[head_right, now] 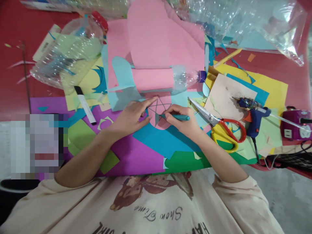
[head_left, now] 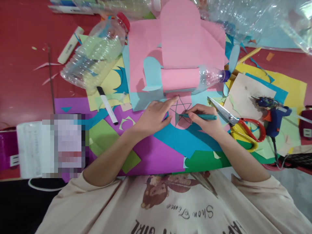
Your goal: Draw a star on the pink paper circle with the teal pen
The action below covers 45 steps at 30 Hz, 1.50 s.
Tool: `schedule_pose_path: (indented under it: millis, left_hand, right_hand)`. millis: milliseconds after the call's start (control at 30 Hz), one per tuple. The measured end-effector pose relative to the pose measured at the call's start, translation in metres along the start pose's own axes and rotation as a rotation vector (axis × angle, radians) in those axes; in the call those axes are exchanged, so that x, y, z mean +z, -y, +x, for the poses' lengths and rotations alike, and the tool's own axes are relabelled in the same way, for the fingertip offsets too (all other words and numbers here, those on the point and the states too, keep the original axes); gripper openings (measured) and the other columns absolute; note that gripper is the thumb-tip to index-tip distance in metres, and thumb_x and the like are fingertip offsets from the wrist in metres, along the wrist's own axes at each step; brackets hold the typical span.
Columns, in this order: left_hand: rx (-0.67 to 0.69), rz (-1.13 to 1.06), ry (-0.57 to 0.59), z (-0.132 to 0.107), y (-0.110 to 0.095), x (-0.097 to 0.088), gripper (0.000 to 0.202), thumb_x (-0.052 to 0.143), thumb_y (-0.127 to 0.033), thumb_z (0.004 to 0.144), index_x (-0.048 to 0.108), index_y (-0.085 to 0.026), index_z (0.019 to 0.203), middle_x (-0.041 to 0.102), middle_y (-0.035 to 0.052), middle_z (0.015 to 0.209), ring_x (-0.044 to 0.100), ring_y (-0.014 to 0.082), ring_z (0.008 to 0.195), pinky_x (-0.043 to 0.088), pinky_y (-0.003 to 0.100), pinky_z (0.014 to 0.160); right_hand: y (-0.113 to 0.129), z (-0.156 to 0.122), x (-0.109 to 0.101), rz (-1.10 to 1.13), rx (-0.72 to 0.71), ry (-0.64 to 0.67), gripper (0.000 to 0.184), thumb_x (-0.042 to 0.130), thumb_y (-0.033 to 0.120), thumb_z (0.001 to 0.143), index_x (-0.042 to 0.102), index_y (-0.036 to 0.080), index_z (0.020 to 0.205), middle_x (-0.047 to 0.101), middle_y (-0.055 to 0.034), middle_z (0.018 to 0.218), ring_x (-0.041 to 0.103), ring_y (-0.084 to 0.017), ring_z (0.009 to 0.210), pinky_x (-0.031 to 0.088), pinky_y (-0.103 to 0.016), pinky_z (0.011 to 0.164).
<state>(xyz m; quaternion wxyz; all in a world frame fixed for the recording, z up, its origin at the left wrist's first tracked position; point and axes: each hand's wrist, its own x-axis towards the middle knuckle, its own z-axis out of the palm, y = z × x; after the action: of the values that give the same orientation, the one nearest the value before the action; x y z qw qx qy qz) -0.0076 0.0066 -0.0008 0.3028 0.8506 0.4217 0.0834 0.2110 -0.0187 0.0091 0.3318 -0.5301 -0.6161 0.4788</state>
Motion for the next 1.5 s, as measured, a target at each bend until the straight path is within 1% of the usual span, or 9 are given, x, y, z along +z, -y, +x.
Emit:
schedule_pose_path:
  millis: [100,267,367,600,833,967,1100,1267,1500]
  left_hand:
    - [-0.003,0.002,0.001,0.0003,-0.0005,-0.0007,0.056,0.042,-0.024,0.093,0.036,-0.013,0.148,0.066,0.0122,0.116,0.059,0.0248,0.109,0.04,0.04,0.1]
    - [-0.013,0.002,-0.004,0.0004,-0.0008,-0.0014,0.057,0.043,-0.023,0.092,0.036,-0.016,0.148,0.067,0.0096,0.112,0.059,0.0238,0.109,0.04,0.039,0.101]
    - [-0.005,0.0,-0.003,0.0005,-0.0002,-0.0008,0.056,0.043,-0.023,0.092,0.037,-0.015,0.148,0.067,0.0104,0.112,0.059,0.0239,0.107,0.04,0.039,0.1]
    - [-0.007,0.004,-0.005,0.0002,0.0004,-0.0002,0.057,0.043,-0.024,0.093,0.036,-0.013,0.148,0.066,0.0121,0.114,0.06,0.0244,0.107,0.04,0.039,0.099]
    - [-0.007,-0.01,-0.003,0.0002,-0.0002,-0.0006,0.057,0.042,-0.024,0.093,0.035,-0.014,0.149,0.066,0.011,0.115,0.059,0.0233,0.107,0.039,0.038,0.1]
    - [-0.003,-0.002,-0.004,0.0003,0.0017,0.0003,0.057,0.043,-0.024,0.092,0.035,-0.013,0.148,0.066,0.0114,0.117,0.059,0.0233,0.108,0.039,0.037,0.1]
    - [0.004,0.005,-0.003,0.0004,0.0024,0.0009,0.057,0.043,-0.024,0.093,0.035,-0.011,0.148,0.065,0.0117,0.115,0.058,0.0234,0.109,0.038,0.037,0.1]
    - [0.005,0.004,-0.009,0.0004,0.0014,0.001,0.056,0.041,-0.024,0.094,0.036,-0.009,0.147,0.066,0.012,0.112,0.059,0.0234,0.108,0.039,0.037,0.1]
    - [0.006,-0.007,-0.007,0.0002,0.0018,0.0006,0.057,0.042,-0.025,0.093,0.035,-0.013,0.148,0.065,0.0111,0.115,0.059,0.0225,0.106,0.039,0.038,0.1]
  right_hand:
    - [-0.0008,0.0006,0.0001,-0.008,-0.022,0.025,0.014,0.06,0.024,0.082,0.066,0.018,0.071,0.067,0.0001,0.067,0.057,-0.011,0.06,0.044,-0.024,0.058]
    - [-0.0013,0.0013,-0.0002,-0.028,0.007,0.042,0.012,0.059,0.02,0.079,0.066,0.017,0.07,0.069,-0.0008,0.067,0.059,-0.013,0.062,0.045,-0.024,0.059]
    - [-0.0001,0.0015,0.0,-0.02,0.021,0.051,0.012,0.059,0.02,0.078,0.065,0.018,0.068,0.07,-0.0016,0.069,0.061,-0.014,0.064,0.046,-0.025,0.061]
    - [0.0021,0.0016,0.0008,0.013,0.039,-0.027,0.015,0.059,0.025,0.078,0.064,0.018,0.066,0.065,0.0004,0.061,0.057,-0.012,0.057,0.043,-0.024,0.054]
    - [0.0016,0.0017,0.0008,-0.003,-0.016,0.003,0.013,0.059,0.022,0.079,0.064,0.018,0.067,0.066,0.0002,0.064,0.058,-0.012,0.06,0.043,-0.024,0.058]
    - [0.0011,0.0018,0.0008,-0.019,-0.001,0.01,0.013,0.058,0.019,0.077,0.063,0.018,0.066,0.066,0.0002,0.062,0.056,-0.012,0.059,0.043,-0.024,0.056]
    - [0.0018,0.0017,0.0008,-0.005,0.02,0.017,0.013,0.057,0.021,0.076,0.062,0.018,0.064,0.067,-0.0006,0.064,0.059,-0.013,0.061,0.044,-0.024,0.057]
    - [0.0015,0.0014,0.0007,-0.005,0.031,-0.031,0.015,0.057,0.024,0.078,0.063,0.018,0.066,0.065,0.0005,0.061,0.056,-0.012,0.056,0.042,-0.024,0.054]
    - [0.0006,0.0009,0.0008,-0.026,-0.005,-0.006,0.015,0.056,0.024,0.078,0.061,0.018,0.065,0.065,0.0003,0.062,0.056,-0.012,0.058,0.043,-0.025,0.057]
